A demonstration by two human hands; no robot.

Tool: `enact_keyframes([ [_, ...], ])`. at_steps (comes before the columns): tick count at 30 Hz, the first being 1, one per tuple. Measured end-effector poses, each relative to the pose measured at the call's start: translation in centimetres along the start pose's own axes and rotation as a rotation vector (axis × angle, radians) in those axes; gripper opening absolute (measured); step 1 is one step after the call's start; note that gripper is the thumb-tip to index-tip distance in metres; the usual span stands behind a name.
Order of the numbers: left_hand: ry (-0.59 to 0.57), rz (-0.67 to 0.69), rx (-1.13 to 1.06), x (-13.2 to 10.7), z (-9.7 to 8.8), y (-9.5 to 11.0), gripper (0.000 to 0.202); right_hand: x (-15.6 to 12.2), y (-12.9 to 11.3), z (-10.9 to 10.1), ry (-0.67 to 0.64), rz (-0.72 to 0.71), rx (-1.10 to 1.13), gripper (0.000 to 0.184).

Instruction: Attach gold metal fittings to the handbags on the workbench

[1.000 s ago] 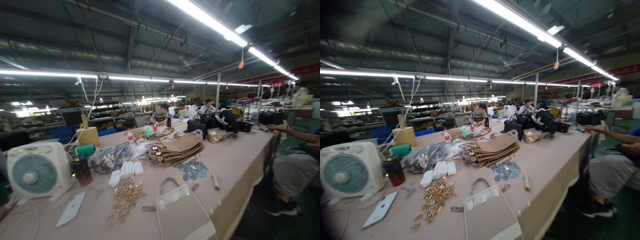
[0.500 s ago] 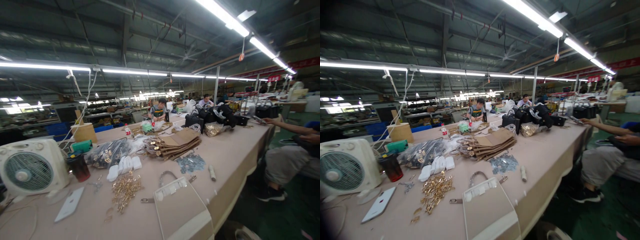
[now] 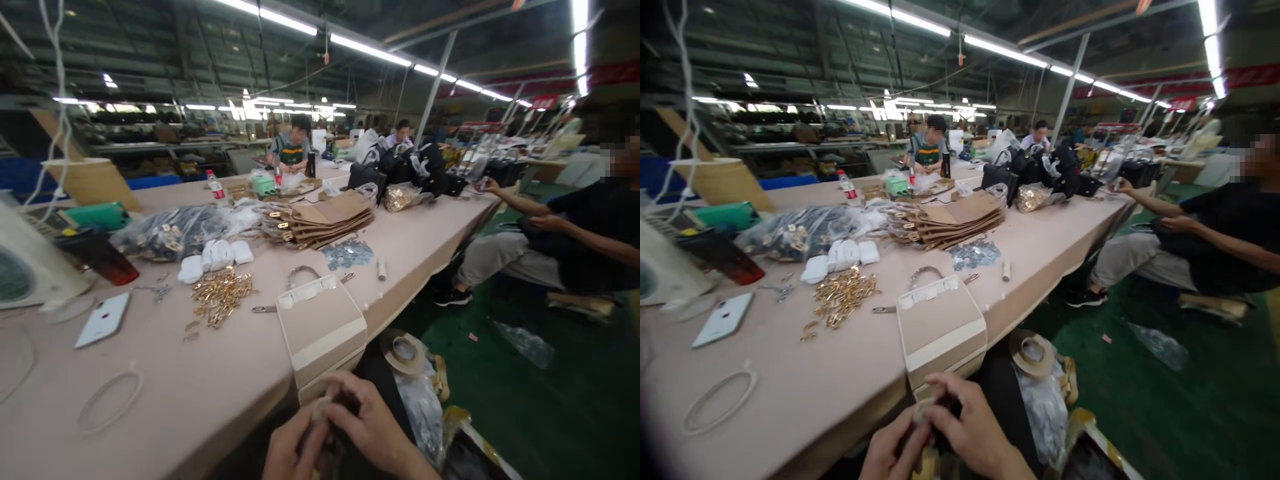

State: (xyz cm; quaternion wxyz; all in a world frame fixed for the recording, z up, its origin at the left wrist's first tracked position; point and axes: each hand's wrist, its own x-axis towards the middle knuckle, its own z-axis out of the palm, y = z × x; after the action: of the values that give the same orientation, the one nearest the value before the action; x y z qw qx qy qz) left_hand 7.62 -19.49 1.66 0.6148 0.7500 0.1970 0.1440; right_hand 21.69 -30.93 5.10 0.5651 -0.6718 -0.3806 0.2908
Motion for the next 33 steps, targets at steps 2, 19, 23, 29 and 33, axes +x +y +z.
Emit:
enact_keyframes([
  [2, -0.059, 0.021, -0.001, 0.3, 0.0, 0.8, 0.047, -0.2, 0.3, -0.6, -0.026, -0.007, -0.017, 0.020],
  [19, 0.037, -0.069, -0.043, 0.5, 0.4, 2.7, 0.046, 0.3, 1.9, -0.6, 0.022, -0.090, 0.061, 0.016],
  [23, 0.066, 0.013, -0.008, 0.9, 0.7, 2.8, 0.040, 0.5, 2.0, -0.6, 0.046, -0.077, 0.150, 0.017],
  [29, 0.067, 0.092, 0.023, 1.8, 1.8, 2.2, 0.036, 0.5, 1.9, -0.4, 0.094, 0.058, 0.344, 0.035],
  [33, 0.070, 0.122, 0.043, 2.3, 2.2, 1.2, 0.034, 0.5, 2.2, -0.4, 0.088, 0.035, 0.355, 0.025],
])
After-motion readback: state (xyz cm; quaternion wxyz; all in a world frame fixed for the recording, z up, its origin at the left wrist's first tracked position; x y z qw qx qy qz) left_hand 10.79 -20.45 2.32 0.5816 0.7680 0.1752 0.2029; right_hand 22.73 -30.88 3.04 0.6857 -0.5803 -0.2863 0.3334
